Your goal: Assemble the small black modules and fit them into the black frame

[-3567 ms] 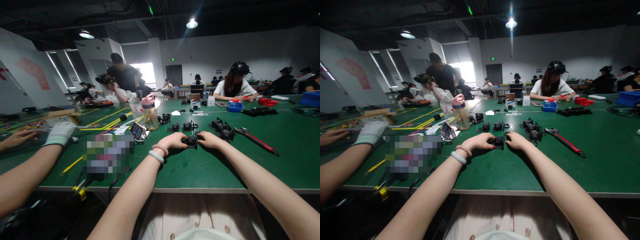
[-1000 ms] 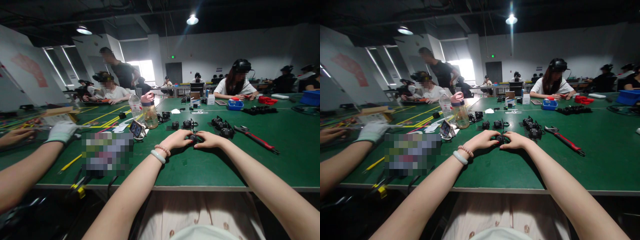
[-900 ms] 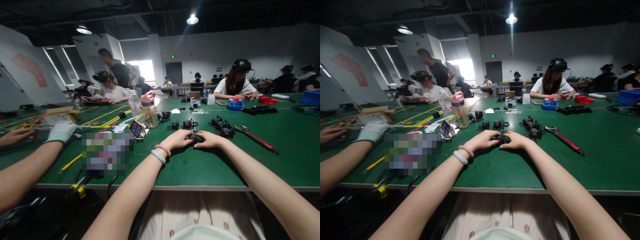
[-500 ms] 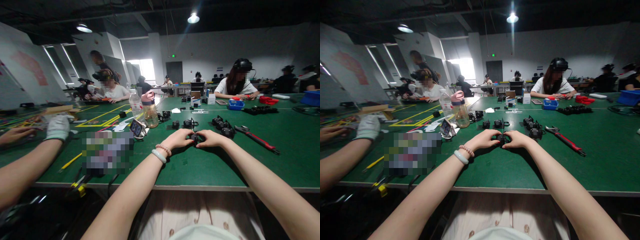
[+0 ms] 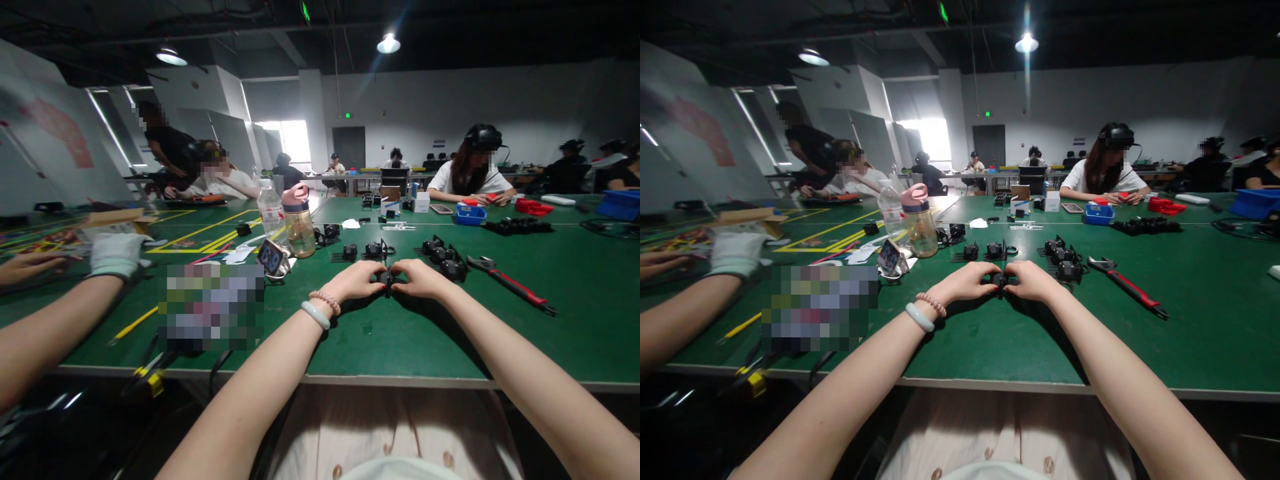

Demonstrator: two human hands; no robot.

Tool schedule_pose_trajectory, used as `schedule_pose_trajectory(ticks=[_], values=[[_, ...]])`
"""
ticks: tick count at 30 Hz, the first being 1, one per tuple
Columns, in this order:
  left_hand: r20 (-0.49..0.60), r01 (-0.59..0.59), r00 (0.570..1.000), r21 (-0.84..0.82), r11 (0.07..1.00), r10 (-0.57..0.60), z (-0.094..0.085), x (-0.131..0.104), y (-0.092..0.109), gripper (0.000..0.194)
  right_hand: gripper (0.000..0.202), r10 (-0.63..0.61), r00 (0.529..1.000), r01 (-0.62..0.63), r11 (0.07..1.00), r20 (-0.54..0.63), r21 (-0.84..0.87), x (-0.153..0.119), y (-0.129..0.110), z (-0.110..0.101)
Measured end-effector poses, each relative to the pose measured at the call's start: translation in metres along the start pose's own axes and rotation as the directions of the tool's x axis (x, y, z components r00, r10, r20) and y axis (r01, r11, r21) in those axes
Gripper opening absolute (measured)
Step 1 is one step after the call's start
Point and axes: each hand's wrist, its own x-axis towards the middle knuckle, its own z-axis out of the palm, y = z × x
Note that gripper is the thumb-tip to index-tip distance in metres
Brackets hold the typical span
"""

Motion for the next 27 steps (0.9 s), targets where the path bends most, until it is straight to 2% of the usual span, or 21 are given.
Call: schedule_pose_trajectory(ticks=[5,11,15,27], values=[[0.013,0.034,0.999,-0.026,0.999,-0.034,0.000,-0.001,0.000,0.030,0.022,0.008,1.000,-0.008,0.999,0.001,0.043,0.000,0.000,0.002],[0.078,0.094,0.993,-0.144,0.985,-0.084,0.004,0.000,-0.006,0.056,0.020,-0.008,1.000,0.008,0.996,-0.003,0.088,0.000,-0.003,0.005],[0.121,0.139,0.986,-0.223,0.965,-0.114,0.009,0.000,-0.012,0.066,0.020,-0.017,1.000,0.016,0.992,0.005,0.127,0.001,-0.007,0.005],[0.160,0.149,0.981,-0.286,0.947,-0.107,0.014,0.002,-0.012,0.063,0.018,-0.002,1.000,0.000,0.986,0.008,0.169,0.002,-0.012,0.005]])
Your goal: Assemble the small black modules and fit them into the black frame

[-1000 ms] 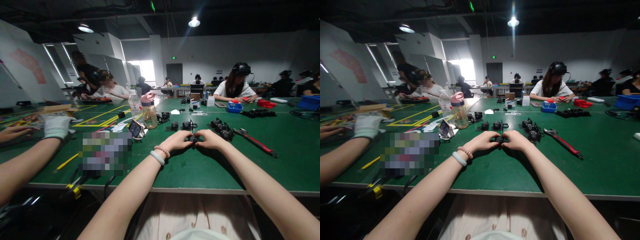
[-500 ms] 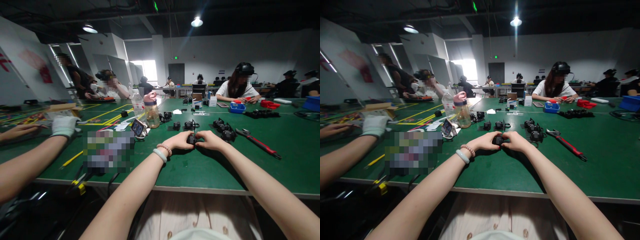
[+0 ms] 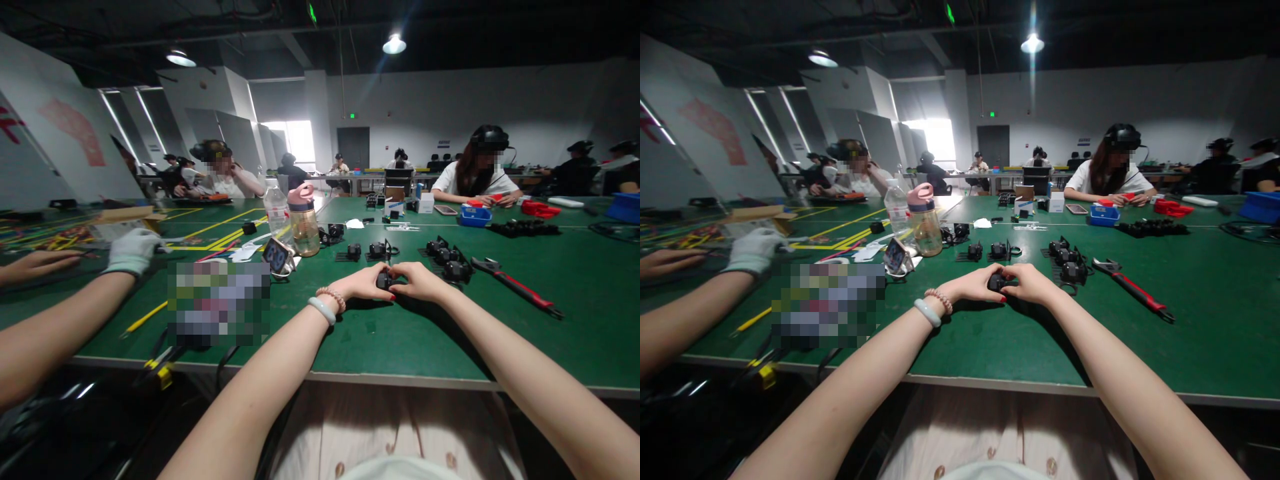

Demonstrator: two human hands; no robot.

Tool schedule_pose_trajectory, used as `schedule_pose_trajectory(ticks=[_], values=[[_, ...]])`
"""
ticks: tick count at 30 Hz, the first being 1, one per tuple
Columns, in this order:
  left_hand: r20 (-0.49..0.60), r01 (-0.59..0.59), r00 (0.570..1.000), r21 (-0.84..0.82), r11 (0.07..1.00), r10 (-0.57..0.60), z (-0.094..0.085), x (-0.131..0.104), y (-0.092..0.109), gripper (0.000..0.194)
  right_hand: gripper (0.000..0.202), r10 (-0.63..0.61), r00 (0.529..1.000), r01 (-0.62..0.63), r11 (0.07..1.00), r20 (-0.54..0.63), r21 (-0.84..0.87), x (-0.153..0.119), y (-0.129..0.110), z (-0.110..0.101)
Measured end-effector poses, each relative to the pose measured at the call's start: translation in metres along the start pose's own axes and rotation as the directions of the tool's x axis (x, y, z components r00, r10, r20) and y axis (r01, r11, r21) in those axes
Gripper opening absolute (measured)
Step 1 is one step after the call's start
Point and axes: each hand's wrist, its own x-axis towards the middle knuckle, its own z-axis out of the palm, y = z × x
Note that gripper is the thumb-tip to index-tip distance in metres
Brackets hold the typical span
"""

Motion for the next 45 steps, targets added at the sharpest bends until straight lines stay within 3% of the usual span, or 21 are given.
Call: schedule_pose_trajectory(ticks=[10,16,22,31,45], values=[[-0.002,0.027,1.000,0.025,0.999,-0.027,0.001,0.001,0.000,0.055,0.025,-0.034,0.999,0.036,0.996,0.024,-0.085,-0.002,0.001,-0.006],[0.006,0.053,0.999,0.032,0.998,-0.053,-0.001,-0.001,0.004,0.054,0.032,0.093,0.992,-0.109,0.970,-0.085,-0.217,-0.002,0.021,-0.002],[0.008,0.079,0.997,0.036,0.996,-0.080,0.000,0.000,0.001,0.057,0.042,0.194,0.980,-0.201,0.942,-0.052,-0.268,0.001,0.039,0.014],[0.000,0.122,0.993,0.045,0.992,-0.122,0.000,0.000,0.006,0.056,0.035,0.264,0.959,-0.282,0.930,-0.104,-0.237,0.007,0.050,0.023],[0.021,0.136,0.990,0.039,0.990,-0.137,-0.001,-0.001,0.009,0.054,0.028,0.261,0.954,-0.282,0.950,-0.149,-0.135,0.007,0.046,0.020]])
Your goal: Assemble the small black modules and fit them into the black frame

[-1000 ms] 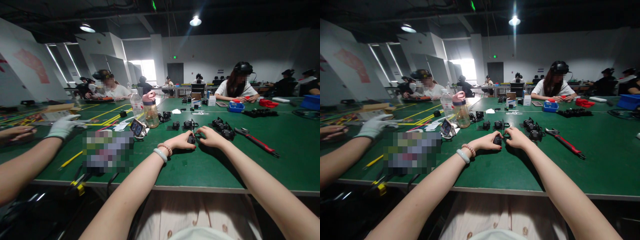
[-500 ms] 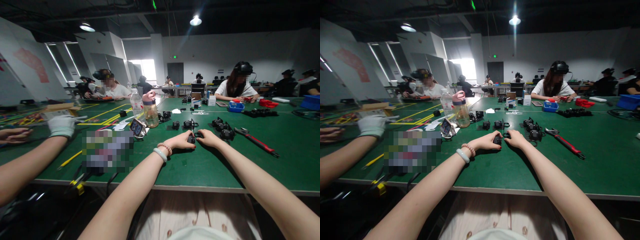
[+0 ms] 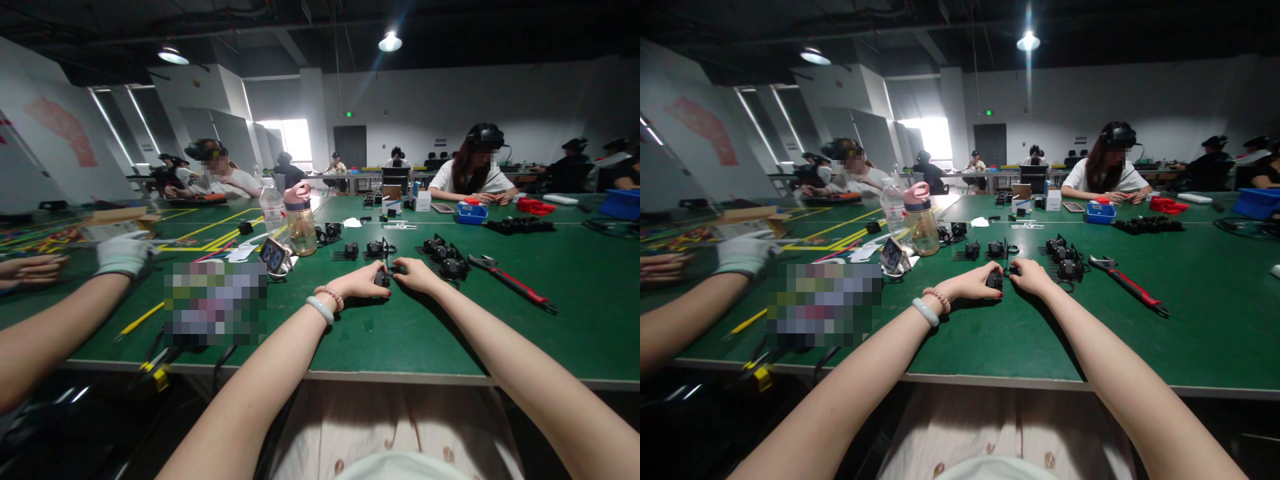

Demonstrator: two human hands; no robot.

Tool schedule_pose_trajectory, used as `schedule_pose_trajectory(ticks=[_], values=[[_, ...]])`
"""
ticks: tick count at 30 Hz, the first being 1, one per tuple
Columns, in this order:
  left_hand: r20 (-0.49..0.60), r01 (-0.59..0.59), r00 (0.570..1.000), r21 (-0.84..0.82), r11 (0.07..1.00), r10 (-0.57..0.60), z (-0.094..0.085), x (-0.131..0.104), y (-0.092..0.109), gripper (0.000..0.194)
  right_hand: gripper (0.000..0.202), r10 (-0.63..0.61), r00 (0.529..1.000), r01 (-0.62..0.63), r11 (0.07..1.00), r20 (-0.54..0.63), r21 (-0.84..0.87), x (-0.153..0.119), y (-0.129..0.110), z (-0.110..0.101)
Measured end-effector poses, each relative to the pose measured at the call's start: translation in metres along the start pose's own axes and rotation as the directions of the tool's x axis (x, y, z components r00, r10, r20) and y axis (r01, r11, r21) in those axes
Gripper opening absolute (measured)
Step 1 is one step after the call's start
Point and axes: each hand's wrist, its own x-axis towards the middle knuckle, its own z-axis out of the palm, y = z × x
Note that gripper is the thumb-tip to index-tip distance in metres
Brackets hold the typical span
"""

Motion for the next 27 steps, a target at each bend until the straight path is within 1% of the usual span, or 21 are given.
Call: schedule_pose_trajectory(ticks=[4,8,14,17,22,27], values=[[-0.012,0.010,1.000,-0.004,1.000,-0.010,0.000,-0.001,0.002,0.052,0.031,-0.001,1.000,0.002,1.000,-0.002,0.021,-0.001,-0.001,0.000],[-0.020,0.008,1.000,-0.001,1.000,-0.008,-0.001,-0.002,0.004,0.051,0.034,-0.019,0.999,0.021,0.998,-0.032,0.059,-0.001,-0.002,-0.001],[-0.018,-0.023,1.000,0.006,1.000,0.023,0.000,-0.001,0.002,0.050,0.031,-0.056,0.994,0.069,0.988,-0.096,0.138,-0.001,-0.007,-0.002],[-0.022,-0.019,1.000,0.013,1.000,0.019,0.001,0.000,0.000,0.050,0.031,-0.080,0.991,0.096,0.985,-0.111,0.146,-0.001,-0.009,-0.002],[-0.031,-0.036,0.999,0.024,0.999,0.037,0.002,0.001,-0.002,0.049,0.032,-0.101,0.991,0.114,0.981,-0.092,0.155,-0.002,-0.011,-0.004],[-0.045,-0.020,0.999,0.025,0.999,0.021,0.001,0.001,0.001,0.048,0.034,-0.107,0.992,0.119,0.974,-0.072,0.195,-0.003,-0.012,-0.006]])
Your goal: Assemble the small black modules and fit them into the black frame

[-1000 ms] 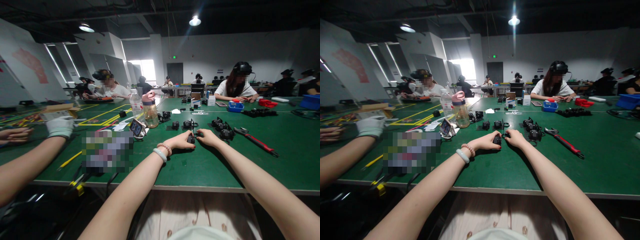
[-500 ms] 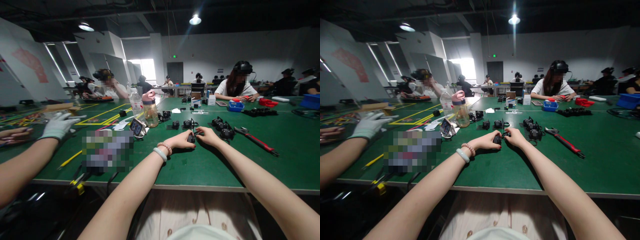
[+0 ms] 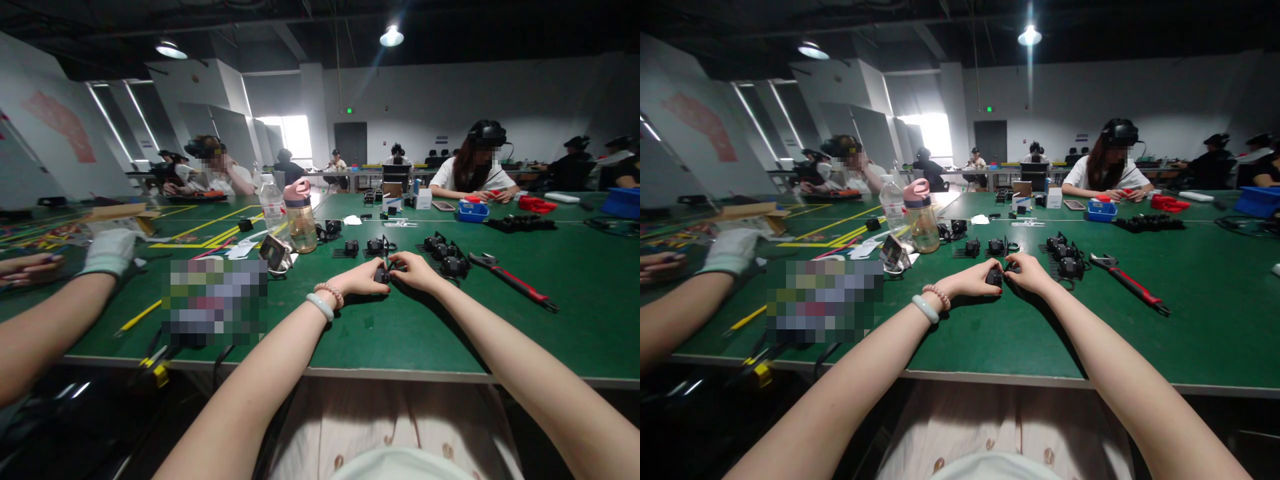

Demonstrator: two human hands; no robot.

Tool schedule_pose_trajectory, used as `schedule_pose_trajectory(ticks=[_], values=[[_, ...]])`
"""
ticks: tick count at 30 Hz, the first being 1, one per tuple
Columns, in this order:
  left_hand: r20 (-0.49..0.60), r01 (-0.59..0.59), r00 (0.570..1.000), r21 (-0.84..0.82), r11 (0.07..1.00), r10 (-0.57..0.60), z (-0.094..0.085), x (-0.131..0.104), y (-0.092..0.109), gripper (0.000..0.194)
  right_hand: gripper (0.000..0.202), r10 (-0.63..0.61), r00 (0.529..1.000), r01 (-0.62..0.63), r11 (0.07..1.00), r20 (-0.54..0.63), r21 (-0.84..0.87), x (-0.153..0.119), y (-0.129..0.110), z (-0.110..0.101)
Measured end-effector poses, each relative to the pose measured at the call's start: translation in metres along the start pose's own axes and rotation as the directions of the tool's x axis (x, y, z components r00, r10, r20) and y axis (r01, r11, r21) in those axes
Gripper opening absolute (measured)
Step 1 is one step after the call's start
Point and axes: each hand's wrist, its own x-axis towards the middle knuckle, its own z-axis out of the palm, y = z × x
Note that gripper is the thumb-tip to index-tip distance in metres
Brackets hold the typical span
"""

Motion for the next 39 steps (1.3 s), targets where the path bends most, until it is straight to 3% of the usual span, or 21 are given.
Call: schedule_pose_trajectory(ticks=[8,15,24,39], values=[[-0.034,0.020,0.999,0.012,1.000,-0.019,0.001,0.001,0.000,0.047,0.035,-0.052,0.999,0.052,0.998,0.009,0.024,0.000,0.000,0.003],[-0.107,-0.072,0.992,0.016,0.997,0.073,0.003,0.002,-0.008,0.046,0.042,-0.108,0.994,0.107,0.994,0.022,0.034,-0.002,-0.006,0.000],[-0.197,-0.150,0.968,0.056,0.987,0.159,-0.002,-0.003,0.001,0.047,0.049,-0.143,0.990,0.144,0.983,-0.023,0.114,-0.003,-0.017,-0.003],[-0.252,-0.200,0.946,0.036,0.979,0.202,-0.001,-0.004,0.003,0.044,0.050,-0.166,0.981,0.185,0.956,-0.098,0.230,-0.008,-0.030,-0.009]])
